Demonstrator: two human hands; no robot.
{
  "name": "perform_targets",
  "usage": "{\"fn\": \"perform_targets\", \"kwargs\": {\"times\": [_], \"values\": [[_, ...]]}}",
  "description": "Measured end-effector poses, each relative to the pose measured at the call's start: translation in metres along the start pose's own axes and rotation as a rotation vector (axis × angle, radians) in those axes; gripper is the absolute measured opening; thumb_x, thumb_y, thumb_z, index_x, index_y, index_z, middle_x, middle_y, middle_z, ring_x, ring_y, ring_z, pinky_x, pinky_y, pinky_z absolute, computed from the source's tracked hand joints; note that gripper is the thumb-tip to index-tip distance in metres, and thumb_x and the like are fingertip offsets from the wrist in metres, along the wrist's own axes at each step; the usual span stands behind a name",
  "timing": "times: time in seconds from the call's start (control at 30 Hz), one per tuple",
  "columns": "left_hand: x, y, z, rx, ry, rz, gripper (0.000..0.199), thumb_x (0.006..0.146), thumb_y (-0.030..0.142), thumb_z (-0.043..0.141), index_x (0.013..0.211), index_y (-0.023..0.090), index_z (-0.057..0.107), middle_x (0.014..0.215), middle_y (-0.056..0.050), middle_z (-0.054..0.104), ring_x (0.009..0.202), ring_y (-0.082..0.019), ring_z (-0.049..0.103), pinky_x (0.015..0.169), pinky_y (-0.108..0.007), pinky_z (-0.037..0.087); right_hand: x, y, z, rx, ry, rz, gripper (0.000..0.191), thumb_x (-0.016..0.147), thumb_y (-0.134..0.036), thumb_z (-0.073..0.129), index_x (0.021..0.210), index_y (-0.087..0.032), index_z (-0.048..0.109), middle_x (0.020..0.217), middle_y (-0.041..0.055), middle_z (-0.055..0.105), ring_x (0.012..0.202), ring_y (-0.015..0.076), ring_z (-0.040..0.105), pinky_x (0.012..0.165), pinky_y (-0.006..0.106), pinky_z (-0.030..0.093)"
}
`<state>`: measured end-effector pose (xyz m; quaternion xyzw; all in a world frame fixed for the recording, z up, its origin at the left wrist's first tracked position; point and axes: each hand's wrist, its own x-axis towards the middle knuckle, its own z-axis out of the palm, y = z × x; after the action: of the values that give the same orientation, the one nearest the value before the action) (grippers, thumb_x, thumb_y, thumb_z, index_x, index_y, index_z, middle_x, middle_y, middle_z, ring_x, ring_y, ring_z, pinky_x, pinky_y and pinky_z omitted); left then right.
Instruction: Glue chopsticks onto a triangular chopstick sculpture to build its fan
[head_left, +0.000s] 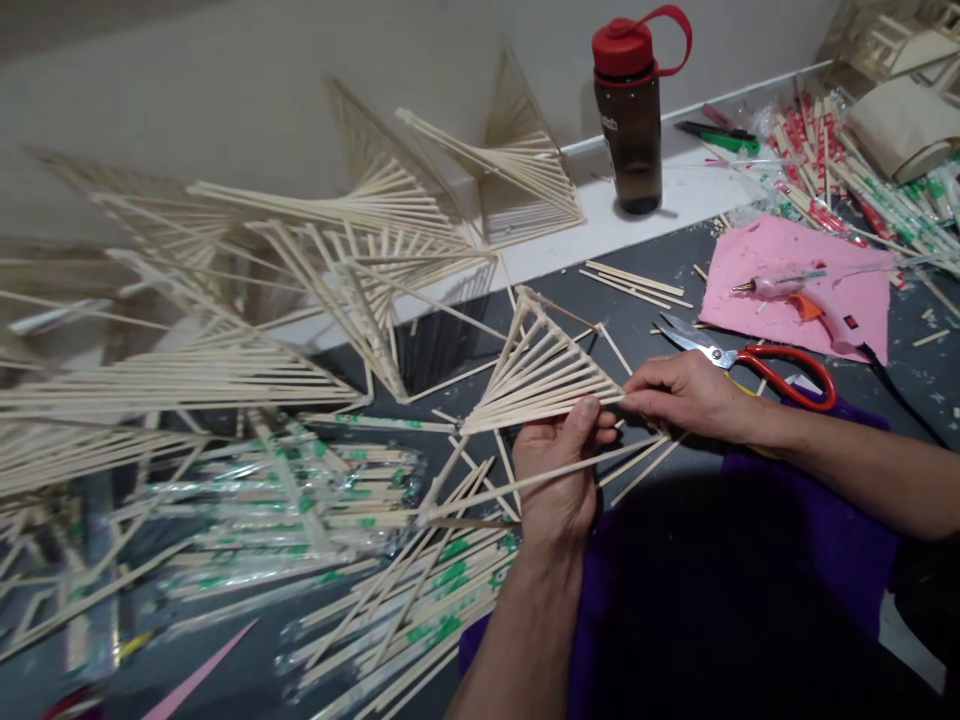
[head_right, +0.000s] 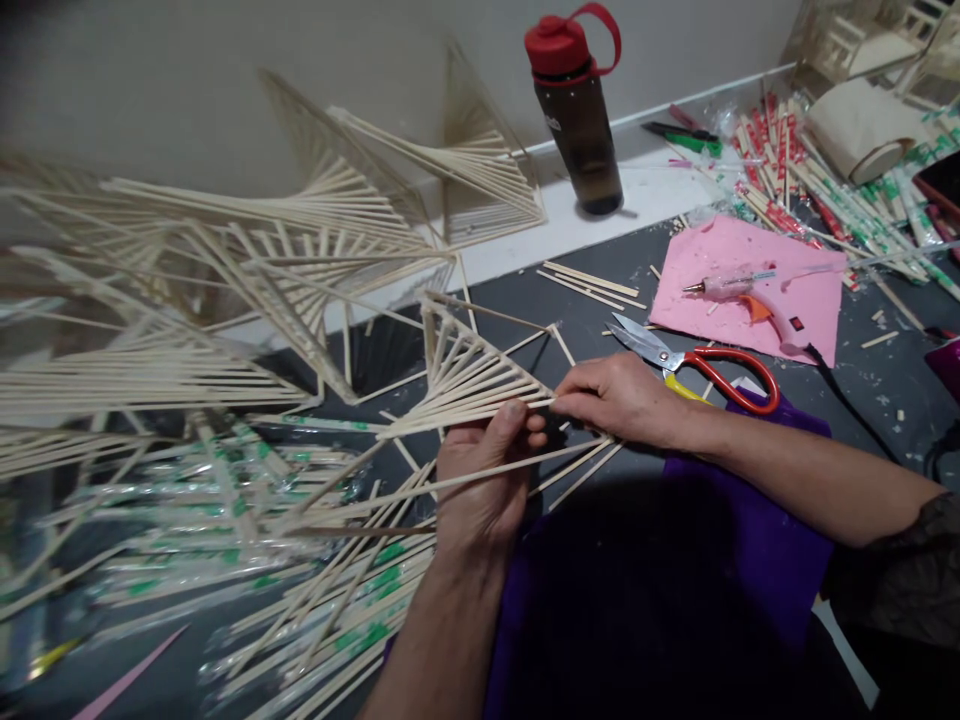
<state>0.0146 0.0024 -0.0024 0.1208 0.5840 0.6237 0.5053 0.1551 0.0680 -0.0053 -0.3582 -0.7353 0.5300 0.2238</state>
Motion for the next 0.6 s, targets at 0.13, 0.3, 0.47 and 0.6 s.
{"fn": "perform_targets", "kwargs": {"times": [0.13,0.3,0.47,0.6], "values": [[0.0006,-0.0008,-0.0001,-0.014,-0.009,0.004,0.045,0.038,0.029,0.093,0.071,0.012,0.067,0.058,0.003,0.065,0.047,-0.007,0.059,0.043,-0.013,0.047,0.0004,-0.0017,-0.0004,-0.002,-0.004,0.011,0.017,0.087,-0.02,0.058,0.077,-0.013,0.069,0.06,-0.0025,0.059,0.052,0.0056,0.051,0.055,0.019,0.037],[0.0006,-0.0008,-0.0004,-0.021,-0.028,0.007,0.044,0.04,0.031,0.092,0.071,0.012,0.067,0.057,0.002,0.065,0.046,-0.006,0.058,0.043,-0.012,0.047,-0.0001,-0.0009,-0.0007,-0.013,0.0,-0.031,0.018,0.088,-0.02,0.057,0.076,-0.013,0.069,0.061,-0.0022,0.059,0.054,0.0058,0.052,0.055,0.019,0.037],[0.0005,-0.0008,-0.0005,-0.019,-0.032,0.027,0.043,0.041,0.03,0.092,0.072,0.012,0.067,0.058,0.002,0.066,0.047,-0.006,0.059,0.044,-0.012,0.048,-0.001,0.0015,0.0009,-0.023,0.034,-0.058,0.014,0.084,-0.021,0.06,0.077,-0.013,0.069,0.066,-0.0007,0.062,0.058,0.0065,0.052,0.057,0.019,0.037],[0.0014,-0.0015,-0.0006,-0.013,-0.032,0.033,0.042,0.042,0.03,0.092,0.073,0.012,0.067,0.06,0.002,0.066,0.047,-0.006,0.059,0.043,-0.012,0.048,-0.0022,0.0035,0.0017,-0.048,0.054,-0.051,0.01,0.079,-0.017,0.063,0.081,-0.012,0.071,0.069,0.0,0.062,0.061,0.0071,0.052,0.058,0.02,0.038]]}}
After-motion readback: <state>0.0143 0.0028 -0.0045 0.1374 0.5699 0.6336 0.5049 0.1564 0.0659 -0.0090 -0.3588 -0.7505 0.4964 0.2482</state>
